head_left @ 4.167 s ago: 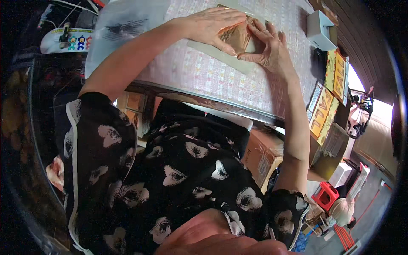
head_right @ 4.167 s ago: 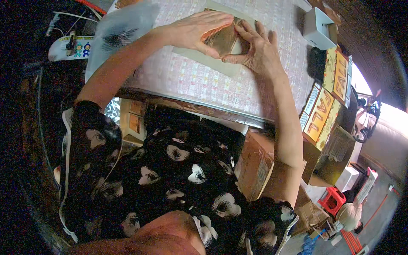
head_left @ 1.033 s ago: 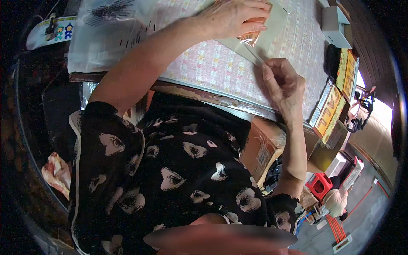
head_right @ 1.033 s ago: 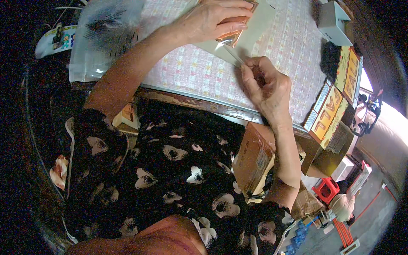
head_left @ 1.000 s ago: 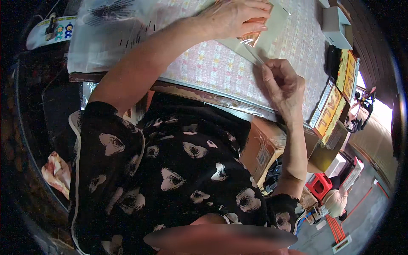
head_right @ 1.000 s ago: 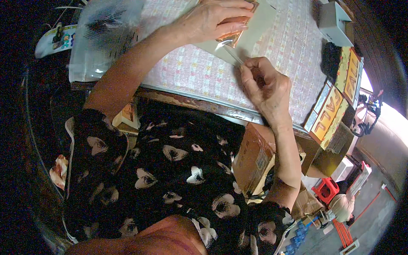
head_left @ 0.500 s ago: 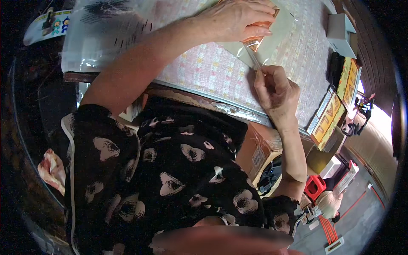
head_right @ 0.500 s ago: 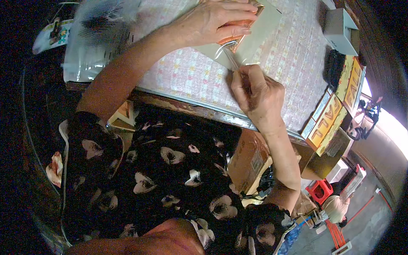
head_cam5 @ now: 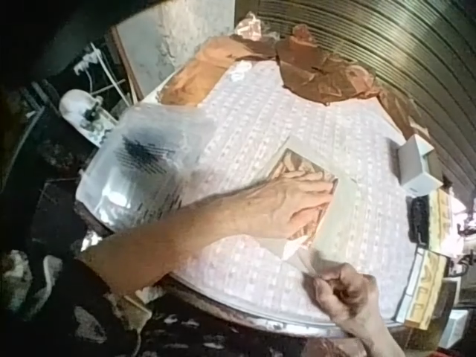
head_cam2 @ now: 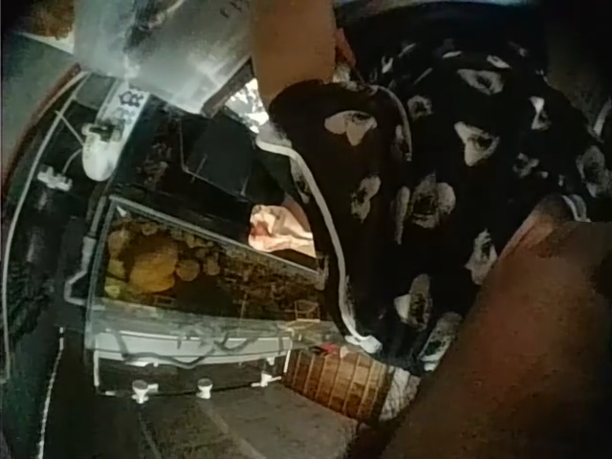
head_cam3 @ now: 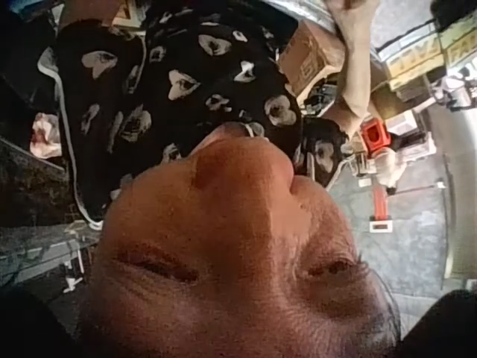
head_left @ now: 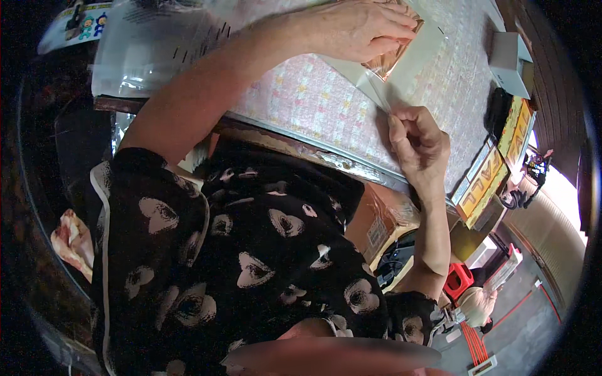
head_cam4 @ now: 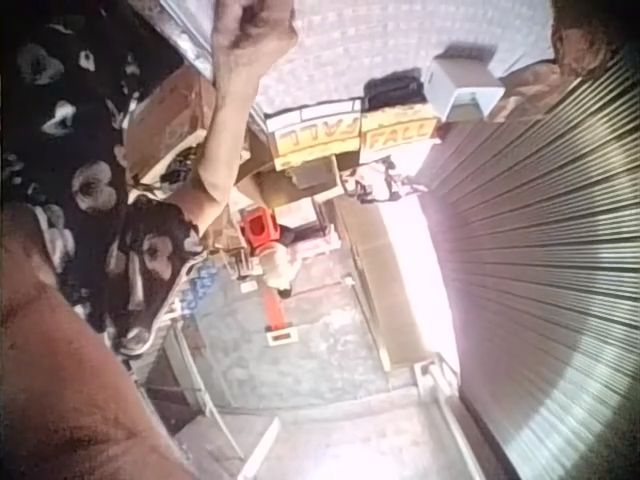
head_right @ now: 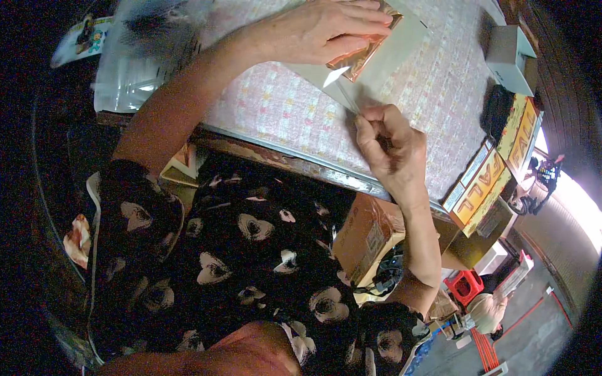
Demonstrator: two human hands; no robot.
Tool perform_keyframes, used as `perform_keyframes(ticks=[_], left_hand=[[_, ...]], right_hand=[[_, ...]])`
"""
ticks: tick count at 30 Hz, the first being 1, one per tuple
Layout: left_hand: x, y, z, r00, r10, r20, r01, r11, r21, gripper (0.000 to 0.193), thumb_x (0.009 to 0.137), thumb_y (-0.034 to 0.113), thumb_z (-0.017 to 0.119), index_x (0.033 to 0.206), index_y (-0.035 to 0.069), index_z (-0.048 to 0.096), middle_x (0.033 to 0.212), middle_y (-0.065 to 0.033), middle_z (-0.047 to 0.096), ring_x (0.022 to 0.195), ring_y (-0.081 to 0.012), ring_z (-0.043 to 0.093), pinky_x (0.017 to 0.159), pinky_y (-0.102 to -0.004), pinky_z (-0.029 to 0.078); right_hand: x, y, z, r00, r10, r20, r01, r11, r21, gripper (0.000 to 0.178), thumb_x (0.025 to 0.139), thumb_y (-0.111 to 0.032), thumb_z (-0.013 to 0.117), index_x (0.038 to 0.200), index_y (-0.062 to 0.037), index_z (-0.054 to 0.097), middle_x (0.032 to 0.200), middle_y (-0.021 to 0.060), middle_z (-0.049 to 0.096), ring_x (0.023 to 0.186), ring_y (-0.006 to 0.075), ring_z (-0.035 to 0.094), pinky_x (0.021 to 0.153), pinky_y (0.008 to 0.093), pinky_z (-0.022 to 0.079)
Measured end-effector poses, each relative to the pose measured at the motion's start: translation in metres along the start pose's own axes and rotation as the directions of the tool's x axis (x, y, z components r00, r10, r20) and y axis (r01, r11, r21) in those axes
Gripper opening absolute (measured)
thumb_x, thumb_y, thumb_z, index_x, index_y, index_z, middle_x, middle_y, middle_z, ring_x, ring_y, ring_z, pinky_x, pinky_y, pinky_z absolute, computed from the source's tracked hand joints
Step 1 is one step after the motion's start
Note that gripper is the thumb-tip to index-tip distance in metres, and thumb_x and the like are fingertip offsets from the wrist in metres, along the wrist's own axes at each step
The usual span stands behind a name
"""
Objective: Packaging copper sheets into protective sleeves and preparing a metallic balloon.
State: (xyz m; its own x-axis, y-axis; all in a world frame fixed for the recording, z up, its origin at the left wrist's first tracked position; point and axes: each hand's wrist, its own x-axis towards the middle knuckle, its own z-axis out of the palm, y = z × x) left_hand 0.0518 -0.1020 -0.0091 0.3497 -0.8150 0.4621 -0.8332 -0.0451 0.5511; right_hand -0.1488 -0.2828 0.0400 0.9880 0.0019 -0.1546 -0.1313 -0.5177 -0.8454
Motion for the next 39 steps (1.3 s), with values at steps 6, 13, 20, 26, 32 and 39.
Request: perform_keyframes(ticks=[6, 13, 20, 26, 32, 39], left_hand=[[0.001, 0.001, -0.001, 0.997, -0.065, 0.033, 0.067, 0.995, -0.074, 0.045, 0.101, 0.018, 0.049, 0.135, -0.010, 0.058, 0.145, -0.0265, 0.055, 0.145, -0.0391, 0.043, 0.122, -0.0475, 0.031], [0.003, 0.004, -0.013, 0.988, -0.056, 0.144, 0.071, 0.992, -0.102, 0.050, 0.099, 0.022, 0.054, 0.138, -0.010, 0.055, 0.153, -0.0270, 0.047, 0.149, -0.0401, 0.038, 0.124, -0.0475, 0.028], [0.003, 0.011, -0.025, 0.951, -0.113, 0.289, 0.126, 0.992, -0.027, 0.076, 0.092, 0.033, 0.063, 0.151, -0.010, 0.040, 0.163, -0.0300, 0.031, 0.155, -0.0408, 0.023, 0.127, -0.0478, 0.020], [0.004, 0.010, -0.026, 0.942, -0.095, 0.322, 0.101, 0.995, -0.003, 0.078, 0.092, 0.034, 0.063, 0.152, -0.010, 0.038, 0.164, -0.0295, 0.029, 0.155, -0.0415, 0.022, 0.128, -0.0487, 0.019], [0.004, 0.006, -0.025, 0.940, -0.083, 0.331, 0.075, 0.996, 0.038, 0.077, 0.093, 0.036, 0.061, 0.151, -0.010, 0.040, 0.163, -0.0298, 0.030, 0.154, -0.0424, 0.025, 0.127, -0.0487, 0.021], [0.005, 0.005, -0.023, 0.949, -0.070, 0.306, 0.068, 0.998, 0.019, 0.076, 0.094, 0.034, 0.061, 0.152, -0.010, 0.039, 0.163, -0.0301, 0.031, 0.154, -0.0427, 0.026, 0.127, -0.0484, 0.021]], right_hand=[[0.007, -0.005, 0.002, 0.998, 0.056, 0.018, -0.057, 0.998, 0.034, 0.008, 0.101, -0.007, 0.068, 0.101, 0.0001, 0.065, 0.072, -0.0062, 0.059, 0.063, 0.0003, 0.047, 0.056, 0.0181, 0.036], [0.008, -0.011, 0.011, 0.998, 0.035, -0.048, -0.037, 0.998, -0.054, 0.007, 0.099, -0.007, 0.068, 0.098, -0.0004, 0.066, 0.072, -0.0055, 0.062, 0.066, -0.0012, 0.050, 0.058, 0.0170, 0.038], [0.006, 0.001, 0.019, 0.998, 0.038, -0.050, -0.040, 0.999, -0.030, 0.012, 0.100, -0.011, 0.069, 0.101, 0.0000, 0.063, 0.073, -0.0035, 0.063, 0.065, 0.0004, 0.051, 0.057, 0.0181, 0.040], [0.008, -0.002, 0.026, 0.994, 0.058, -0.091, -0.057, 0.998, 0.011, 0.012, 0.101, -0.010, 0.068, 0.102, 0.0006, 0.062, 0.071, -0.0033, 0.062, 0.062, 0.0014, 0.050, 0.055, 0.0191, 0.039], [0.007, -0.007, 0.006, 0.994, 0.106, -0.015, -0.101, 0.976, 0.193, 0.008, 0.101, -0.006, 0.066, 0.098, 0.0010, 0.063, 0.067, -0.0018, 0.061, 0.056, 0.0026, 0.048, 0.052, 0.0200, 0.038], [0.008, -0.006, 0.006, 0.995, 0.101, 0.021, -0.103, 0.967, 0.233, 0.006, 0.101, -0.004, 0.066, 0.100, 0.0014, 0.064, 0.064, -0.0027, 0.057, 0.052, 0.0030, 0.045, 0.049, 0.0206, 0.035]])
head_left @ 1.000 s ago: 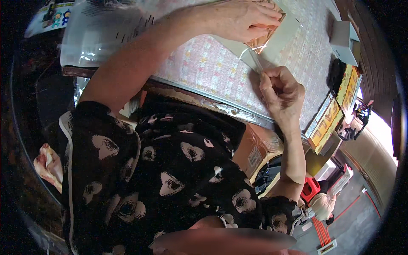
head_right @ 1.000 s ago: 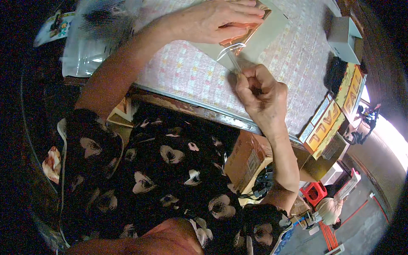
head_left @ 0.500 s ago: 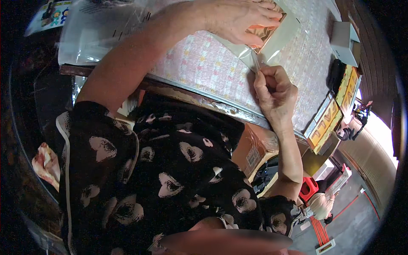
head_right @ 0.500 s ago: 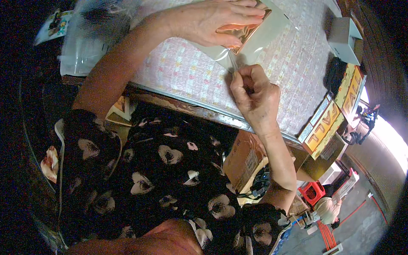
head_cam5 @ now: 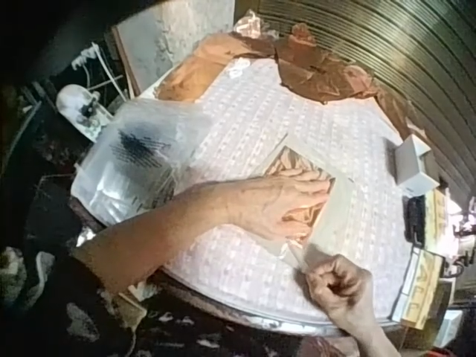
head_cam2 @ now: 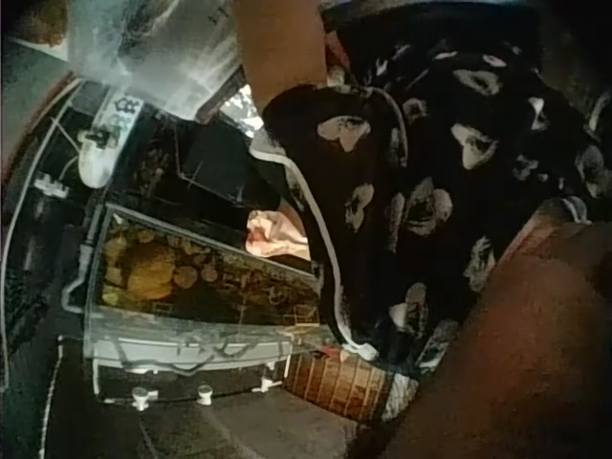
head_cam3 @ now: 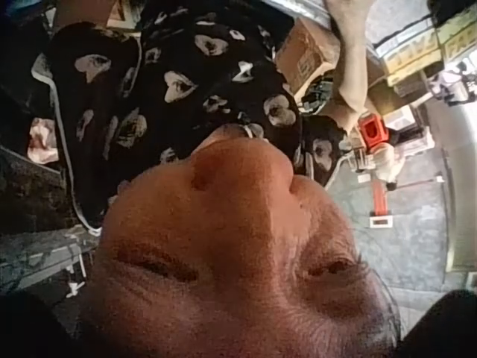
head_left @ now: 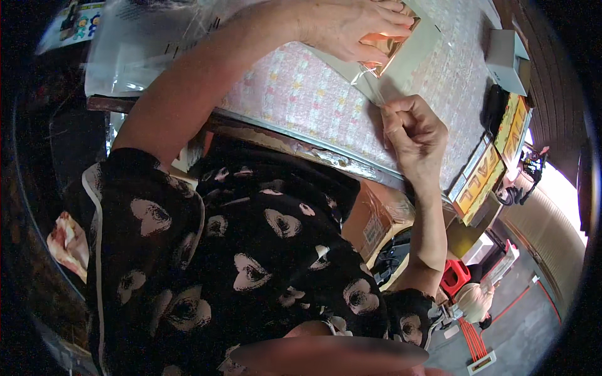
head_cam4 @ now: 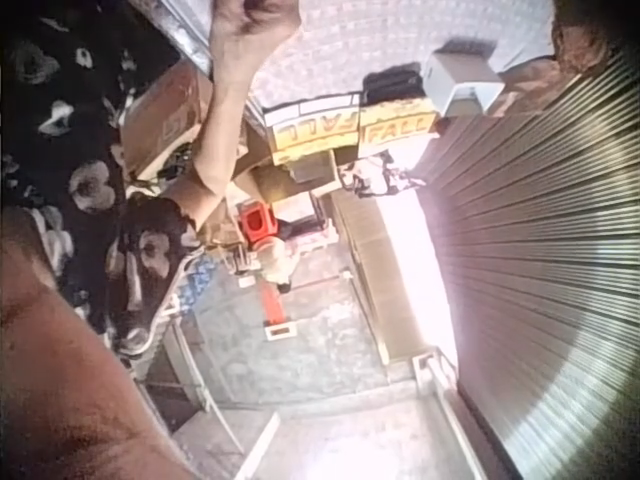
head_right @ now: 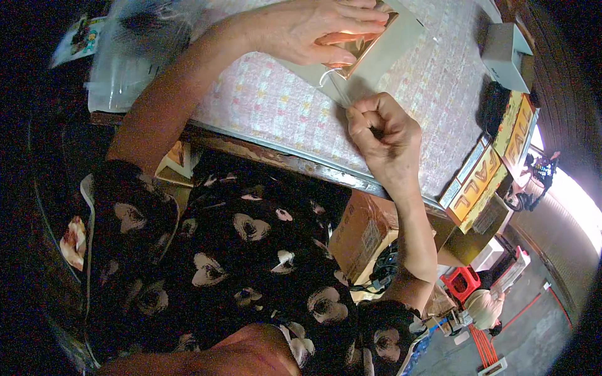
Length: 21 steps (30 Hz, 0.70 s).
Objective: Packaging copper sheets into protective sleeves and preparing a metallic balloon.
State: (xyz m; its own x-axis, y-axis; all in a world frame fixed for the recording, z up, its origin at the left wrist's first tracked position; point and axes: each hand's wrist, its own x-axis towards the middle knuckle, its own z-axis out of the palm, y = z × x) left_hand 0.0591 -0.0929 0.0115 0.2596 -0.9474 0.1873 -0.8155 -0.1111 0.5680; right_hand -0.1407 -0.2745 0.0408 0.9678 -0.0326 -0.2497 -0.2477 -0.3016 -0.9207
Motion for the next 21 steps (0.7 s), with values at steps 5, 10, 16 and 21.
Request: perform_keyframes(ticks=[5, 10, 16, 21], left_hand=[[-0.002, 0.005, -0.006, 0.999, -0.029, 0.026, 0.030, 0.999, -0.030, 0.077, 0.094, 0.034, 0.062, 0.152, -0.010, 0.038, 0.164, -0.0300, 0.029, 0.154, -0.0422, 0.024, 0.128, -0.0484, 0.020], [0.000, 0.002, -0.004, 0.999, -0.012, 0.039, 0.013, 0.999, -0.035, 0.078, 0.093, 0.034, 0.063, 0.152, -0.010, 0.037, 0.164, -0.0306, 0.028, 0.155, -0.0424, 0.023, 0.128, -0.0488, 0.019], [0.000, -0.001, 0.001, 1.000, 0.012, 0.007, -0.012, 1.000, 0.009, 0.079, 0.092, 0.034, 0.065, 0.151, -0.011, 0.039, 0.162, -0.0318, 0.030, 0.154, -0.0444, 0.024, 0.127, -0.0499, 0.020], [-0.004, -0.015, 0.016, 0.990, 0.106, -0.090, -0.098, 0.991, 0.089, 0.077, 0.091, 0.034, 0.065, 0.149, -0.011, 0.041, 0.161, -0.0314, 0.032, 0.154, -0.0448, 0.025, 0.127, -0.0500, 0.019]], right_hand=[[0.002, 0.000, 0.005, 1.000, -0.019, -0.012, 0.019, 1.000, -0.001, 0.006, 0.102, -0.005, 0.066, 0.101, 0.0011, 0.063, 0.065, -0.0030, 0.057, 0.054, 0.0024, 0.045, 0.050, 0.0201, 0.034], [0.001, 0.008, 0.009, 0.999, -0.033, -0.014, 0.033, 0.999, 0.005, 0.008, 0.102, -0.006, 0.065, 0.104, 0.0010, 0.062, 0.069, -0.0032, 0.057, 0.057, 0.0019, 0.047, 0.051, 0.0200, 0.035], [0.003, 0.001, 0.011, 1.000, -0.020, -0.021, 0.019, 0.999, -0.045, 0.009, 0.103, -0.007, 0.064, 0.105, 0.0010, 0.061, 0.071, -0.0034, 0.057, 0.057, 0.0022, 0.047, 0.052, 0.0197, 0.036], [0.005, -0.002, 0.007, 1.000, -0.015, 0.018, 0.016, 0.997, -0.073, 0.009, 0.103, -0.006, 0.065, 0.104, 0.0020, 0.062, 0.070, -0.0026, 0.058, 0.057, 0.0027, 0.047, 0.052, 0.0200, 0.036]])
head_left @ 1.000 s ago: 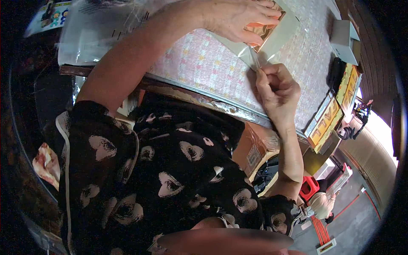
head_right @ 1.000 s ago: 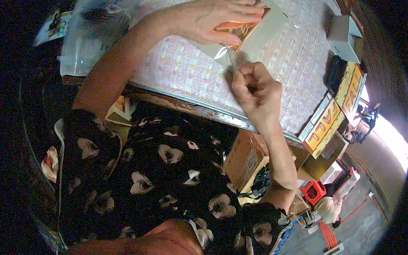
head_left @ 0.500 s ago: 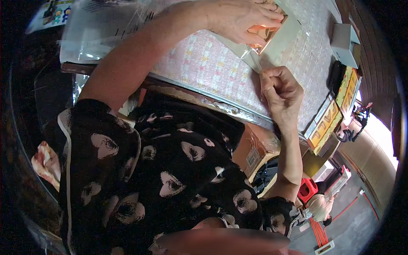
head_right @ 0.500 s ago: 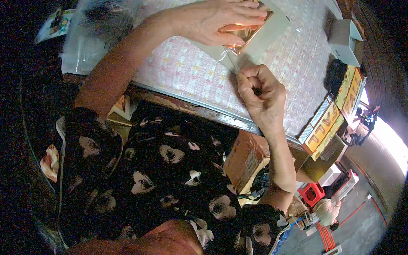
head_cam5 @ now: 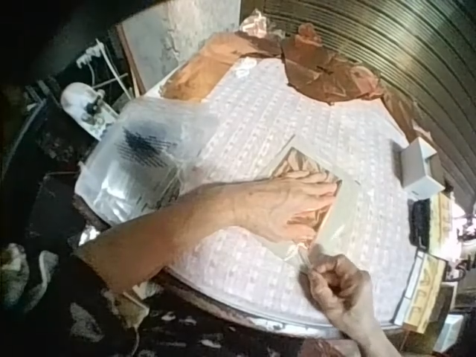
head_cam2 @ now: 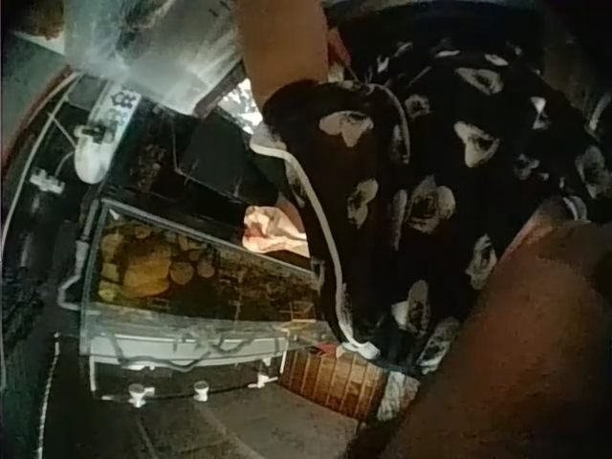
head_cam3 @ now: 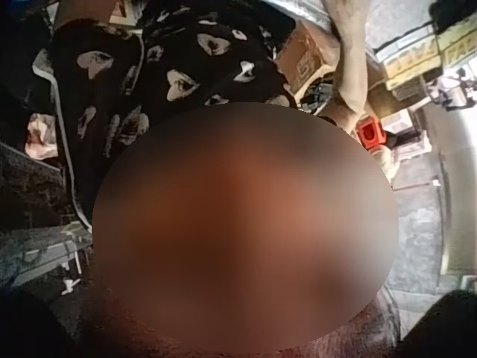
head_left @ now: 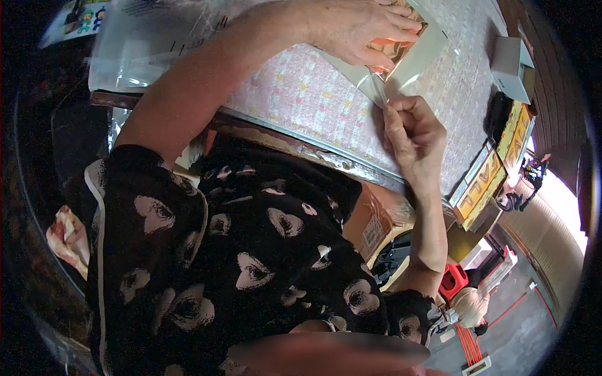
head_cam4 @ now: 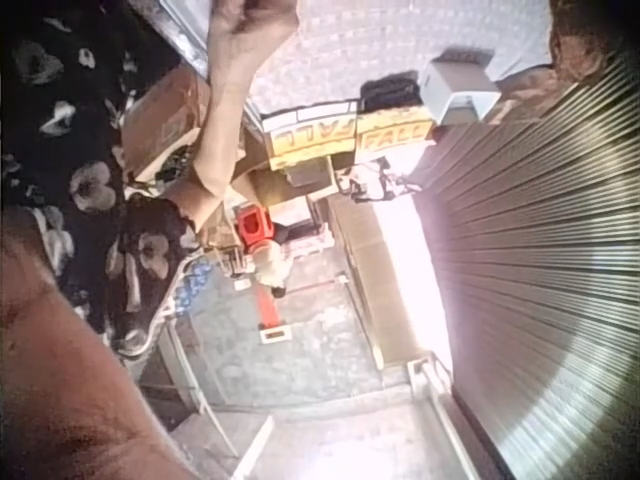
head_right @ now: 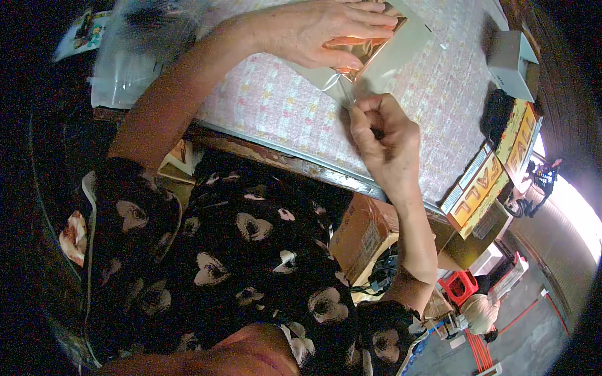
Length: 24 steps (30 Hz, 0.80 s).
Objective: Packaging copper sheets into protective sleeves and preparing a metallic balloon.
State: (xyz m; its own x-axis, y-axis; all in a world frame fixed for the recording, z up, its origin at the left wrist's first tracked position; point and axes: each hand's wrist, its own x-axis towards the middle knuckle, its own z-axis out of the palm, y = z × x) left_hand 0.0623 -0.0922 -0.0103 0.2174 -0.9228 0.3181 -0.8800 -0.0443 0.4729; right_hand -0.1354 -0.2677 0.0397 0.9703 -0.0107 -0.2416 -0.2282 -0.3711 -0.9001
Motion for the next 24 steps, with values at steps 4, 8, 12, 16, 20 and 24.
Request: perform_keyframes(ticks=[4, 8, 12, 16, 20, 24], left_hand=[[0.005, 0.008, -0.013, 0.995, -0.055, 0.084, 0.061, 0.996, -0.071, 0.077, 0.092, 0.034, 0.065, 0.149, -0.011, 0.042, 0.161, -0.0311, 0.033, 0.154, -0.0447, 0.025, 0.127, -0.0500, 0.020], [0.006, 0.011, -0.015, 0.994, -0.064, 0.094, 0.073, 0.992, -0.100, 0.078, 0.092, 0.035, 0.065, 0.150, -0.010, 0.040, 0.162, -0.0302, 0.031, 0.154, -0.0443, 0.024, 0.128, -0.0500, 0.019], [0.008, 0.013, -0.019, 0.988, -0.087, 0.127, 0.103, 0.987, -0.121, 0.078, 0.093, 0.035, 0.065, 0.152, -0.009, 0.038, 0.163, -0.0292, 0.029, 0.154, -0.0435, 0.023, 0.128, -0.0501, 0.018], [0.007, 0.012, -0.019, 0.990, -0.082, 0.116, 0.095, 0.990, -0.106, 0.078, 0.093, 0.036, 0.064, 0.153, -0.008, 0.039, 0.163, -0.0292, 0.030, 0.155, -0.0434, 0.023, 0.128, -0.0503, 0.018], [0.006, 0.012, -0.020, 0.989, -0.075, 0.127, 0.092, 0.987, -0.129, 0.078, 0.093, 0.036, 0.065, 0.153, -0.008, 0.039, 0.163, -0.0292, 0.030, 0.155, -0.0428, 0.023, 0.127, -0.0498, 0.019], [0.006, 0.012, -0.021, 0.987, -0.078, 0.138, 0.096, 0.988, -0.124, 0.077, 0.093, 0.035, 0.065, 0.153, -0.008, 0.040, 0.163, -0.0289, 0.030, 0.155, -0.0424, 0.023, 0.127, -0.0495, 0.019]], right_hand=[[-0.009, 0.004, -0.013, 0.999, 0.041, 0.027, -0.043, 0.994, 0.105, 0.009, 0.102, -0.005, 0.065, 0.104, 0.0026, 0.062, 0.068, -0.0019, 0.058, 0.057, 0.0031, 0.047, 0.052, 0.0200, 0.035], [-0.009, 0.006, -0.005, 1.000, 0.001, -0.015, -0.001, 0.999, 0.054, 0.009, 0.103, -0.007, 0.065, 0.106, 0.0013, 0.062, 0.069, -0.0027, 0.057, 0.057, 0.0026, 0.045, 0.052, 0.0199, 0.035], [-0.006, 0.007, -0.003, 1.000, 0.018, -0.024, -0.017, 0.999, 0.046, 0.010, 0.103, -0.008, 0.065, 0.107, 0.0008, 0.062, 0.069, -0.0034, 0.057, 0.057, 0.0025, 0.044, 0.052, 0.0199, 0.034], [-0.008, 0.011, -0.004, 1.000, -0.004, -0.027, 0.005, 0.999, 0.042, 0.010, 0.103, -0.008, 0.065, 0.107, 0.0009, 0.061, 0.068, -0.0032, 0.057, 0.057, 0.0025, 0.045, 0.052, 0.0202, 0.035], [-0.010, 0.008, -0.006, 0.999, -0.013, -0.034, 0.015, 0.999, 0.052, 0.010, 0.103, -0.008, 0.065, 0.107, 0.0013, 0.062, 0.067, -0.0027, 0.057, 0.056, 0.0029, 0.046, 0.052, 0.0205, 0.036], [-0.008, 0.009, -0.004, 0.999, 0.010, -0.039, -0.007, 0.998, 0.070, 0.010, 0.103, -0.007, 0.066, 0.106, 0.0015, 0.062, 0.067, -0.0027, 0.057, 0.056, 0.0030, 0.046, 0.052, 0.0204, 0.035]])
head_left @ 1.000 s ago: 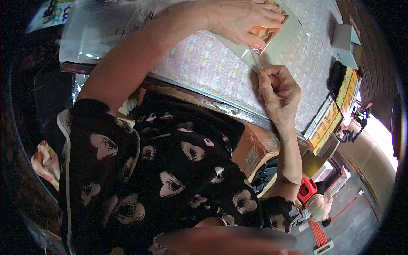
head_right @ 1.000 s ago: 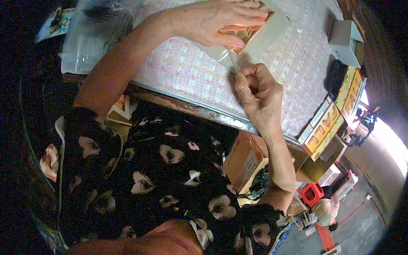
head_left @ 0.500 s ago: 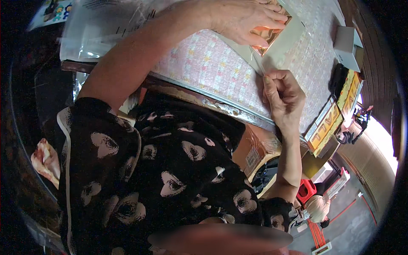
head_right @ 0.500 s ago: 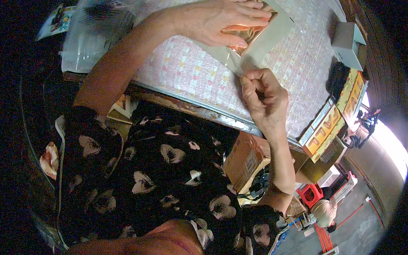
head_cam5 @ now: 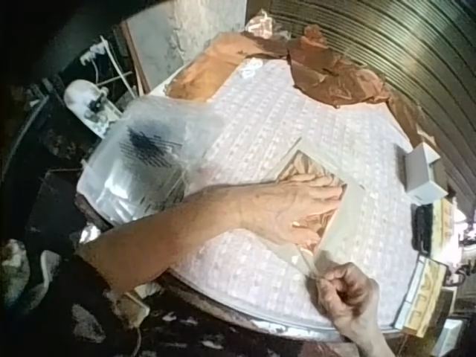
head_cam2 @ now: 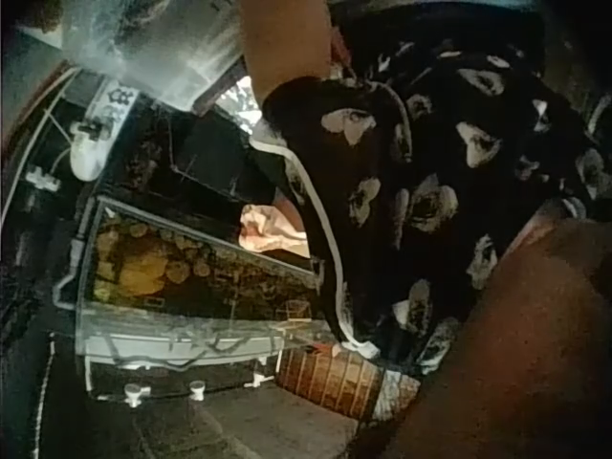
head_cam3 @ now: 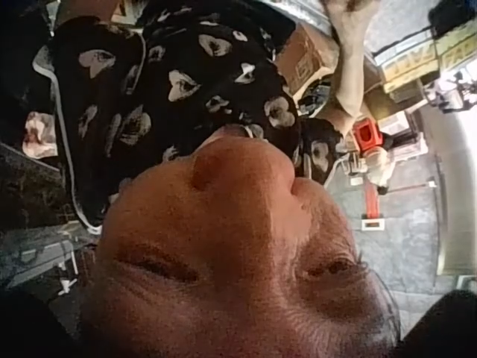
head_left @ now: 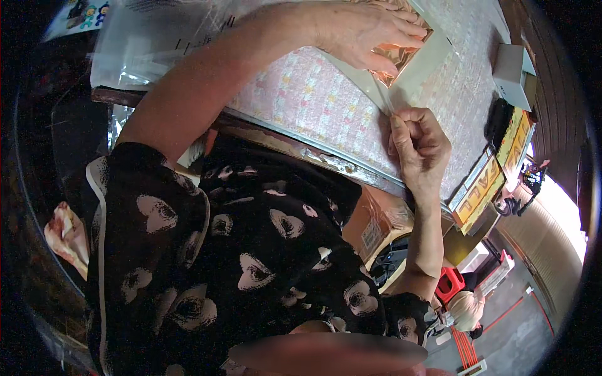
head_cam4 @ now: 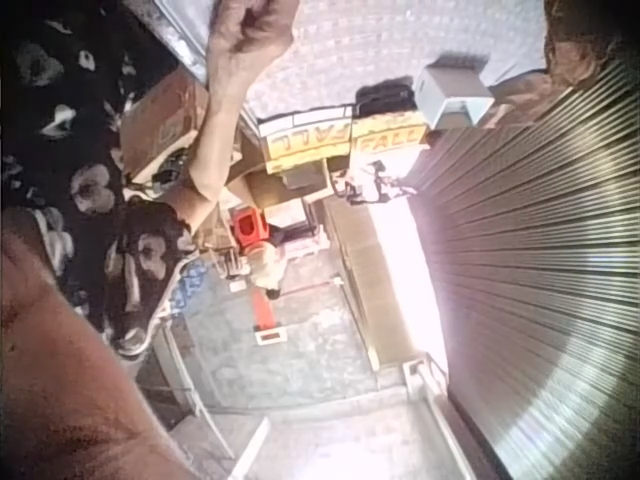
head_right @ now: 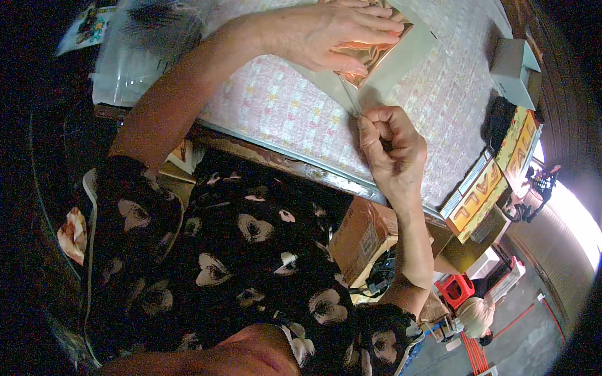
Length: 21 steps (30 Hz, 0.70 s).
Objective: Packaging copper sheets into protective sleeves and preparing a metallic balloon.
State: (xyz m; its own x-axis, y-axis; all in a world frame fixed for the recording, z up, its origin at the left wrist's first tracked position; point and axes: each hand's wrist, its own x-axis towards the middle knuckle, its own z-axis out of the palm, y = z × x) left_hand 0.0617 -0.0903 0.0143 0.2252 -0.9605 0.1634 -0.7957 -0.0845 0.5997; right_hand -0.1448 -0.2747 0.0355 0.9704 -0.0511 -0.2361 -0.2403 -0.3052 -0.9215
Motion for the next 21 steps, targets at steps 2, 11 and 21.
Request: perform_keyframes(ticks=[2, 11, 21], left_hand=[[0.000, -0.002, 0.001, 1.000, 0.002, -0.006, -0.002, 1.000, -0.003, 0.077, 0.093, 0.035, 0.065, 0.152, -0.008, 0.040, 0.163, -0.0289, 0.031, 0.155, -0.0425, 0.023, 0.127, -0.0496, 0.019], [0.001, -0.004, 0.007, 0.998, 0.051, -0.048, -0.049, 0.998, 0.038, 0.077, 0.093, 0.034, 0.065, 0.152, -0.008, 0.040, 0.162, -0.0292, 0.032, 0.154, -0.0434, 0.024, 0.127, -0.0503, 0.020], [0.004, -0.003, 0.007, 0.997, 0.050, -0.064, -0.048, 0.998, 0.031, 0.078, 0.091, 0.034, 0.066, 0.151, -0.009, 0.040, 0.161, -0.0300, 0.033, 0.154, -0.0435, 0.025, 0.127, -0.0501, 0.020]], right_hand=[[0.001, 0.000, 0.001, 1.000, -0.012, 0.008, 0.012, 1.000, 0.012, 0.009, 0.102, -0.006, 0.066, 0.104, 0.0013, 0.062, 0.067, -0.0028, 0.057, 0.056, 0.0028, 0.046, 0.052, 0.0204, 0.035], [0.001, -0.001, -0.003, 1.000, -0.007, 0.019, 0.007, 1.000, -0.013, 0.009, 0.102, -0.006, 0.066, 0.103, 0.0017, 0.062, 0.067, -0.0030, 0.057, 0.055, 0.0028, 0.045, 0.051, 0.0205, 0.034], [0.008, -0.015, -0.015, 0.990, 0.107, 0.087, -0.116, 0.987, 0.109, 0.007, 0.099, -0.002, 0.067, 0.096, 0.0038, 0.064, 0.070, -0.0019, 0.060, 0.056, 0.0023, 0.047, 0.050, 0.0199, 0.036]])
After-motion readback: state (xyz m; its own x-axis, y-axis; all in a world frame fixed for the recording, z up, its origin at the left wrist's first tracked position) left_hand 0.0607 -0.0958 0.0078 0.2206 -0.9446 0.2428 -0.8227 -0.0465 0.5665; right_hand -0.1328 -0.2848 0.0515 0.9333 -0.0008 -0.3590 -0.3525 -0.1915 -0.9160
